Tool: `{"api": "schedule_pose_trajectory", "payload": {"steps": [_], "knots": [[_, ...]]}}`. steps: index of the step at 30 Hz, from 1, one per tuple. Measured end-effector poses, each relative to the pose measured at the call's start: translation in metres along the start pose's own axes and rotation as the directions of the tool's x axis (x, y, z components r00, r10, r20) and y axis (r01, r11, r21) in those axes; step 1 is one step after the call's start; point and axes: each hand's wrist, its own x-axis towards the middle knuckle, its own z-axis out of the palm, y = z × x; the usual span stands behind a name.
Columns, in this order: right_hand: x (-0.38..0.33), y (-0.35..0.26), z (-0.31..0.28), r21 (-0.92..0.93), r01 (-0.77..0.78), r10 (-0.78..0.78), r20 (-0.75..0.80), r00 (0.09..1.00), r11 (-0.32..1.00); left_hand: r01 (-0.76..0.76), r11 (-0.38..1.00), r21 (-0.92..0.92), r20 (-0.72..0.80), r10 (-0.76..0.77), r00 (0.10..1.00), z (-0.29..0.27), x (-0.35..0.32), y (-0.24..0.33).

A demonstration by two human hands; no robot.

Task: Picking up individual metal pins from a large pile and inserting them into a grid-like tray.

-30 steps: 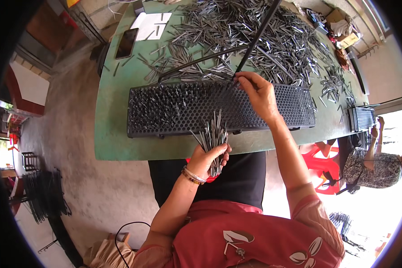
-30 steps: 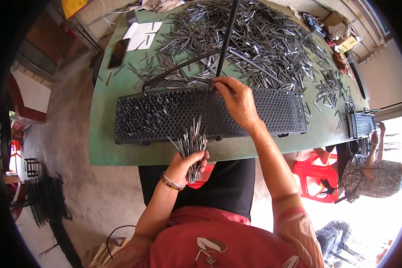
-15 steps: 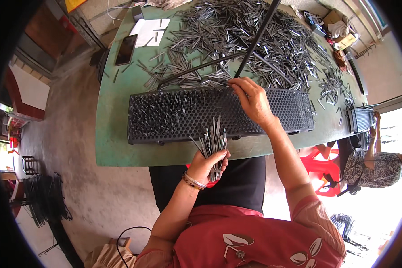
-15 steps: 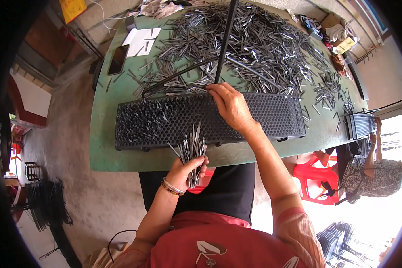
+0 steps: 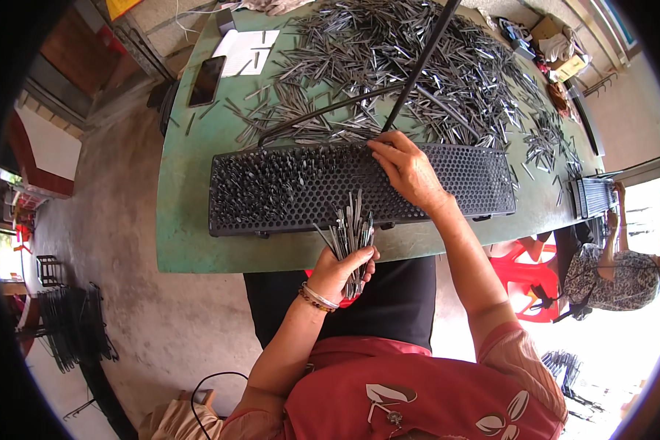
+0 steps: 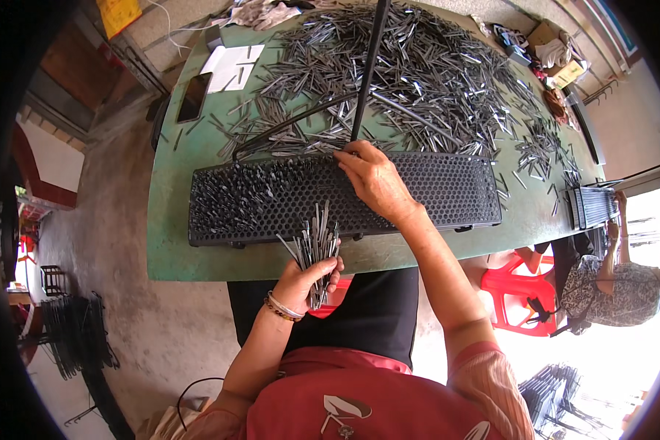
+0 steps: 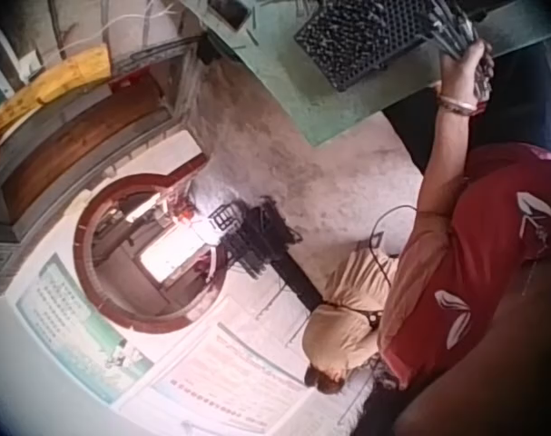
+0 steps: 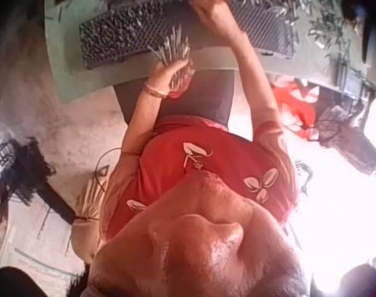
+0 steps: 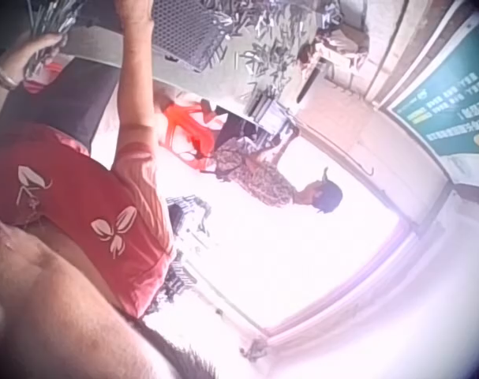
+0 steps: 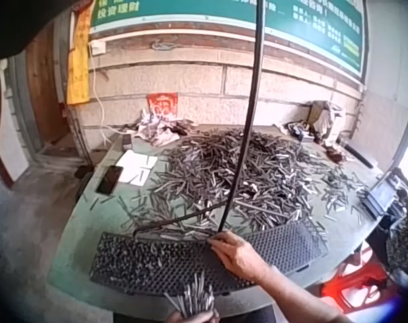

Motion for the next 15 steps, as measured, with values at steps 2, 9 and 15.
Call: {"api": "schedule_pose_trajectory", "payload": {"steps": [2, 9, 15], "knots": [[0.0, -0.001, -0.001, -0.017, 0.008, -0.008, 0.018, 1.0, 1.0, -0.002, 1.0, 0.0, 0.005, 0.002, 1.0, 0.0, 0.0, 0.0], [0.004, -0.032, -0.006, 0.058, 0.05, -0.058, 0.146, 0.988, 0.997, 0.003, 1.0, 0.003, -0.039, -0.002, 0.999, -0.002, -0.001, -0.003], [0.004, -0.026, 0.006, 0.036, 0.101, -0.106, 0.198, 0.974, 0.994, -0.007, 1.0, -0.016, -0.02, 0.007, 1.0, -0.002, 0.0, -0.004]]}}
